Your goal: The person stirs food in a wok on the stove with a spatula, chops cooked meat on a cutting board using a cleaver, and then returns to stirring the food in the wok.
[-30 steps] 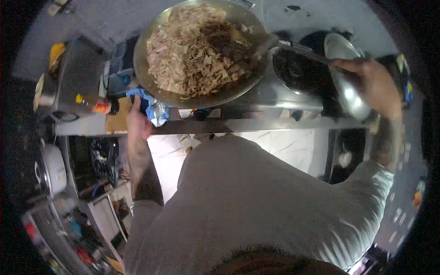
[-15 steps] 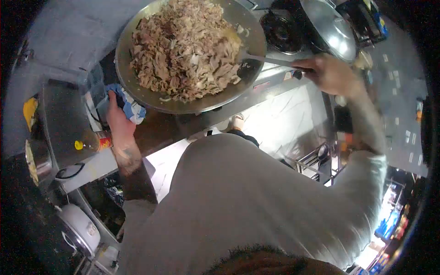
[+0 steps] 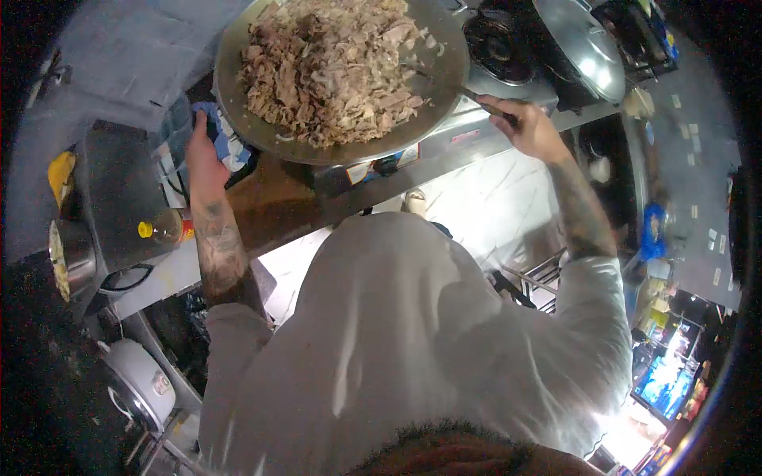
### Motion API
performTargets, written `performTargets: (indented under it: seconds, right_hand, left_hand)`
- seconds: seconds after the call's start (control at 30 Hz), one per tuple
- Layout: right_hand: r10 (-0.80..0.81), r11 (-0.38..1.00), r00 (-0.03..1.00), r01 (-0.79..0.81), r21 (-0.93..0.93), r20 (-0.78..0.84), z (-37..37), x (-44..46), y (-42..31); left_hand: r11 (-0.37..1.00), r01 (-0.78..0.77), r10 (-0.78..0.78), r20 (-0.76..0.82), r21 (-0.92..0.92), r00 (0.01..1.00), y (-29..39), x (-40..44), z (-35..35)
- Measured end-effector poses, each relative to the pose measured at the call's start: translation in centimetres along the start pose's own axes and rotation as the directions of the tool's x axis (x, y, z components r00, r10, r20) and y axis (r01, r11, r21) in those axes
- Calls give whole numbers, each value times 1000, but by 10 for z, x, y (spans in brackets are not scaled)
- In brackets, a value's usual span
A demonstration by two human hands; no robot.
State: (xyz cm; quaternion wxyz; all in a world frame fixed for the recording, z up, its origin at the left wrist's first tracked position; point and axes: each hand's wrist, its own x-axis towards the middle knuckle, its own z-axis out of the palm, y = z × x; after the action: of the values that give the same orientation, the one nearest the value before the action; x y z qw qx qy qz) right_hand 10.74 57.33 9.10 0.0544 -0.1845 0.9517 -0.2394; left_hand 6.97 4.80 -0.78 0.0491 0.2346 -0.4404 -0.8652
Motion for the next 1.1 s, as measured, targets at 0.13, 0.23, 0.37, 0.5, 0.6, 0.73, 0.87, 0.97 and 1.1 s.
performTargets:
  seconds: [0.13,0.23,0.37,0.5,0.6,0.73,0.87,0.97,1.1]
  right_hand:
    - [10,999,1000,-10,30,26,8,10,9]
    - [-159,985,985,163,63,-68,14,24,16]
    - [-216,973,975,209,-100,-60,9,33,-5]
    - [-257,949,965,243,-199,-46,17,47,-38]
    - [-171,952,985,165,-260,0,18,60,-77]
    - [-64,855,993,106,-507,100,-7,79,-71]
    - [-310,812,875,447,-375,371,-101,71,-57]
    - [-63,961,836,198,-192,544,-159,59,-62]
    - [302,919,778,-86,-384,550,-165,51,-105]
  left_hand:
    - [999,18,-19,44,38,999,1,4,-6]
    - [1000,4,-5,83,10,997,2,-1,-3]
    - [994,17,-18,8,104,1000,5,-3,8]
    - [997,66,-68,68,37,995,5,4,-1]
    - [996,80,-80,9,49,997,4,17,-6]
    - [994,78,-67,-131,80,989,12,-21,37]
    - [984,-11,32,-117,176,993,13,-21,30]
    - [970,69,-43,-116,234,992,18,-9,2]
    - [938,9,22,-85,346,996,10,1,-17]
